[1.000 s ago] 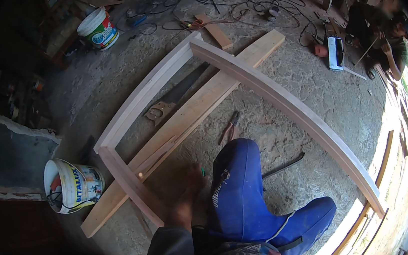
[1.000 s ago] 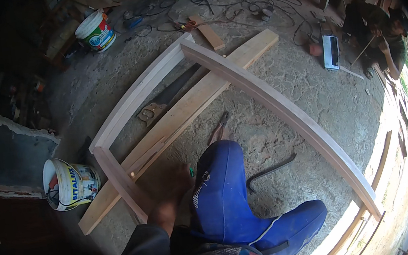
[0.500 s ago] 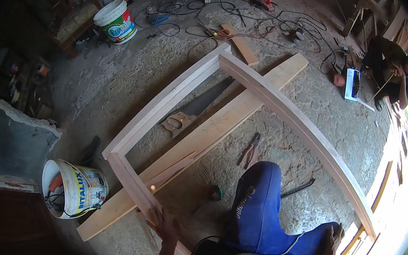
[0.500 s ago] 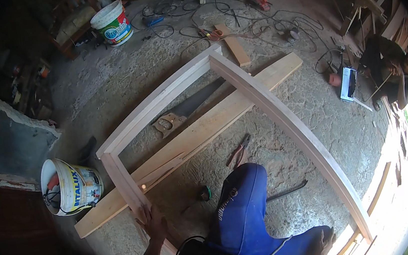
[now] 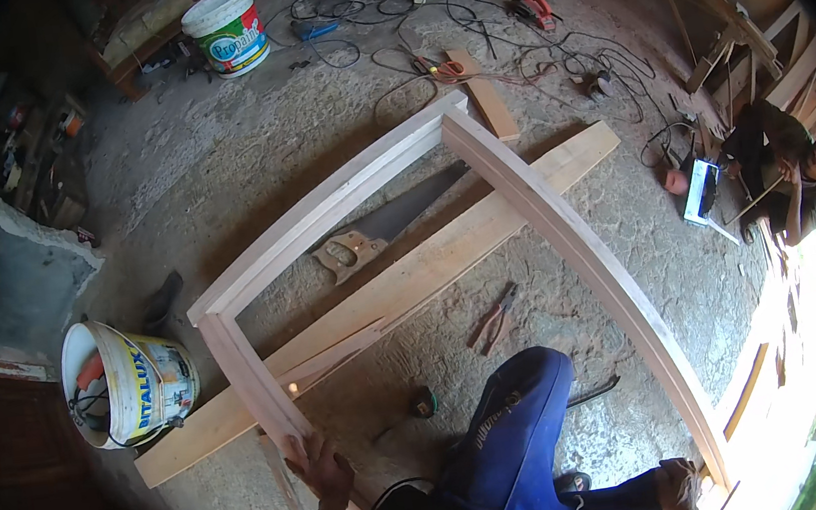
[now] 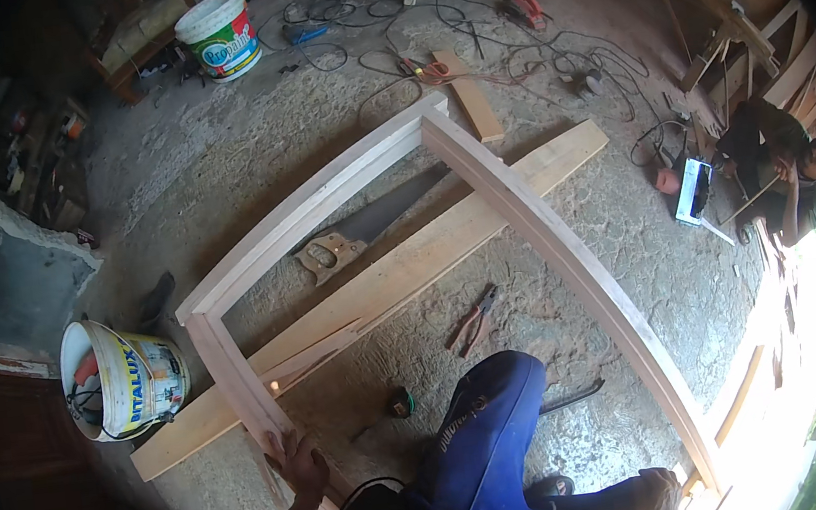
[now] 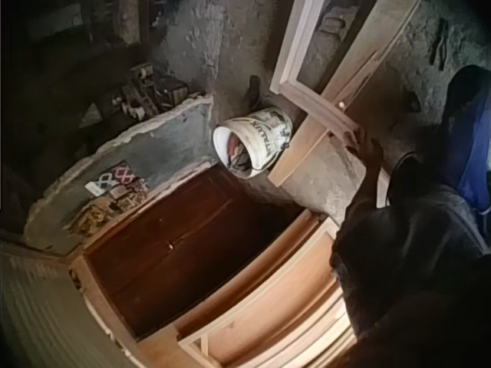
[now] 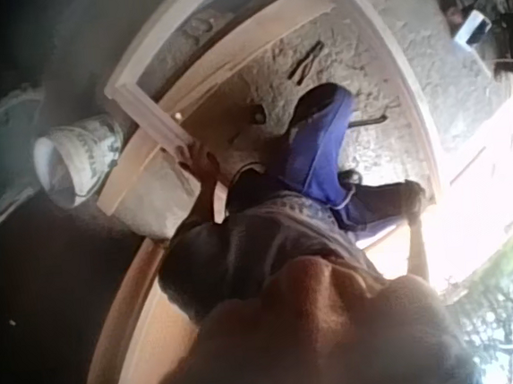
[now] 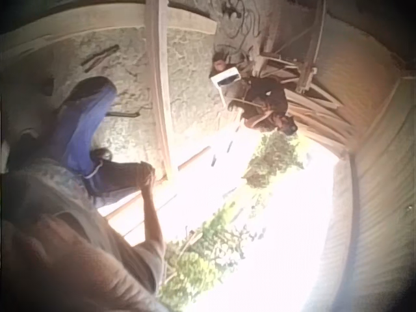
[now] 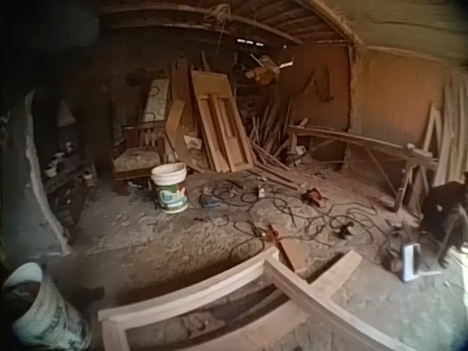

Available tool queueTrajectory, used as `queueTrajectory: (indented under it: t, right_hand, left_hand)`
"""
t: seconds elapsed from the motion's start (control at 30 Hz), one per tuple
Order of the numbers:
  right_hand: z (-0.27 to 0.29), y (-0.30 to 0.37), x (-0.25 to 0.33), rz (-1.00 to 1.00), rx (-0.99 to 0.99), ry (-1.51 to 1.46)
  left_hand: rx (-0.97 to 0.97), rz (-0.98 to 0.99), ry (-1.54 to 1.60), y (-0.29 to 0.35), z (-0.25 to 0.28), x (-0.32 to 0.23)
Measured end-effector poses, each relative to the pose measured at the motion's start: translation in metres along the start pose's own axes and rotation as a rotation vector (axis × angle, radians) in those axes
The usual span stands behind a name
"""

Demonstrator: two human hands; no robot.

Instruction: The person measures a wooden frame with a tape measure and hammers nails into it to secure the pieces. They repeatedly measure different sections and adjust the frame while sitting on the ground in a cluttered workshop.

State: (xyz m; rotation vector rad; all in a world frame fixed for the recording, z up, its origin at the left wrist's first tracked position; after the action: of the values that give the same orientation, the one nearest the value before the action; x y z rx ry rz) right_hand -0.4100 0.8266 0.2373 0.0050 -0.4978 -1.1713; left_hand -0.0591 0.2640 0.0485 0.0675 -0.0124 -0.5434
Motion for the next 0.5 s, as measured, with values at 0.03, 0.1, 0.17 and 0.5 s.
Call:
queueTrajectory:
  t: [0.03, 0.1, 0.17, 0.5]
  right_hand:
    - [-0.003, -0.012, -0.001, -0.033, 0.043, 0.014]
    - [-0.002, -0.030, -0.003, -0.026, -0.002, 0.032]
    - [-0.001, -0.046, -0.011, -0.057, 0.089, -0.008]
    - [0.004, -0.049, 0.027, -0.257, 0.576, 0.002]
  left_hand:
    - [0.021, 0.004, -0.018, 0.000, -0.002, 0.000]
    - [0.067, -0.005, -0.056, -0.003, -0.004, -0.004]
    - [0.158, 0.019, -0.124, -0.006, -0.006, -0.006]
    - [0.640, 0.024, 0.240, -0.056, 0.022, -0.074]
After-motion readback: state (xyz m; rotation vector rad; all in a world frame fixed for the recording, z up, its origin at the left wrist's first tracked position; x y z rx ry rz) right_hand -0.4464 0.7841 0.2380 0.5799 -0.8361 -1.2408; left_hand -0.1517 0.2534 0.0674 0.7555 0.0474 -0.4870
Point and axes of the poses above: each hand's wrist, its own y-axis away from the middle knuckle, its own z-axis out of the back of the hand, x = y × z, the point moved 6 cm from there along -y, towards the middle knuckle, and after that the axes turned 11 degrees about -y, right-handed, at the moved point
